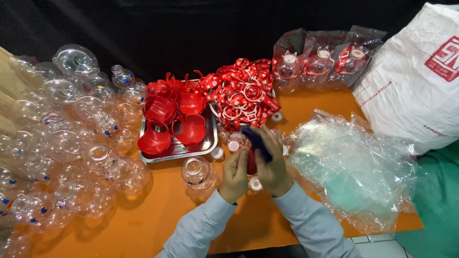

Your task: Assembling small plastic bottles by attaching red caps and lanyards.

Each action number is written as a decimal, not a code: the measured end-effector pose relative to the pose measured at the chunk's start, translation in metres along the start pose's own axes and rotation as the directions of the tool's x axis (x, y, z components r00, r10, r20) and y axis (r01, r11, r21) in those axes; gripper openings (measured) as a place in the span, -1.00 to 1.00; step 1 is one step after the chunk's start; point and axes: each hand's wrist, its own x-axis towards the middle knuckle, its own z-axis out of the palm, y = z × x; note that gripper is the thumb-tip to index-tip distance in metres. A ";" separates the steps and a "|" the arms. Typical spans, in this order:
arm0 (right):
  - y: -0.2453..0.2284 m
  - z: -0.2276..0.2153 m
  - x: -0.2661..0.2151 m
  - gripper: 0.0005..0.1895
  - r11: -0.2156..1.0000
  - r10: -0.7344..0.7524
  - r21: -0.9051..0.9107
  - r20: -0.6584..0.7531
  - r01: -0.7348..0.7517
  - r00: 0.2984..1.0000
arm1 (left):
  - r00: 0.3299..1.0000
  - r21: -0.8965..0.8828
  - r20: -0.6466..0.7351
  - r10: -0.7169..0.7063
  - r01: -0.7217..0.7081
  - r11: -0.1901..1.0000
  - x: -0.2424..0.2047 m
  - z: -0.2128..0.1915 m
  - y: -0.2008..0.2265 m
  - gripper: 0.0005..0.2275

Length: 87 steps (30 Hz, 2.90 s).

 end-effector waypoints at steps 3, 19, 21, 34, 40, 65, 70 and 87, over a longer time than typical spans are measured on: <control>0.001 0.013 -0.035 -0.30 0.925 -0.206 -0.297 0.131 0.236 0.970 | 0.988 -0.190 -0.113 -0.105 0.083 0.978 0.008 0.010 0.016 -0.66; -0.007 -0.044 -0.069 -0.60 0.909 0.416 0.059 -0.036 -0.413 0.909 | 0.988 -0.314 -0.140 -0.059 0.013 0.949 -0.059 -0.011 0.031 -0.65; 0.018 -0.049 -0.106 -0.66 0.881 0.446 0.111 0.135 -0.461 0.885 | 0.993 -0.152 -0.116 0.013 -0.031 0.988 -0.071 -0.001 0.056 -0.72; 0.004 -0.057 -0.102 -0.67 0.640 0.732 0.058 0.255 -0.766 0.631 | 0.985 0.117 -0.120 0.124 -0.110 0.987 -0.114 -0.040 0.084 -0.79; -0.019 -0.033 -0.098 -0.63 0.844 0.520 -0.082 0.359 -0.529 0.775 | 0.987 0.136 -0.144 0.077 -0.058 0.989 -0.130 -0.052 0.064 -0.81; 0.000 0.000 -0.088 -0.77 0.807 0.286 0.428 0.319 -0.407 0.904 | 0.915 0.625 -0.369 0.164 0.113 0.773 -0.056 -0.092 0.053 -0.33; -0.019 0.005 -0.073 -0.74 0.781 0.271 0.463 0.355 -0.420 0.895 | 0.973 0.088 -0.204 -0.103 0.123 0.988 -0.079 -0.104 0.041 -0.56; -0.016 0.016 -0.074 -0.69 0.751 0.291 0.426 0.473 -0.505 0.832 | 0.991 0.049 0.110 -0.073 0.067 0.997 -0.069 -0.085 0.075 -0.24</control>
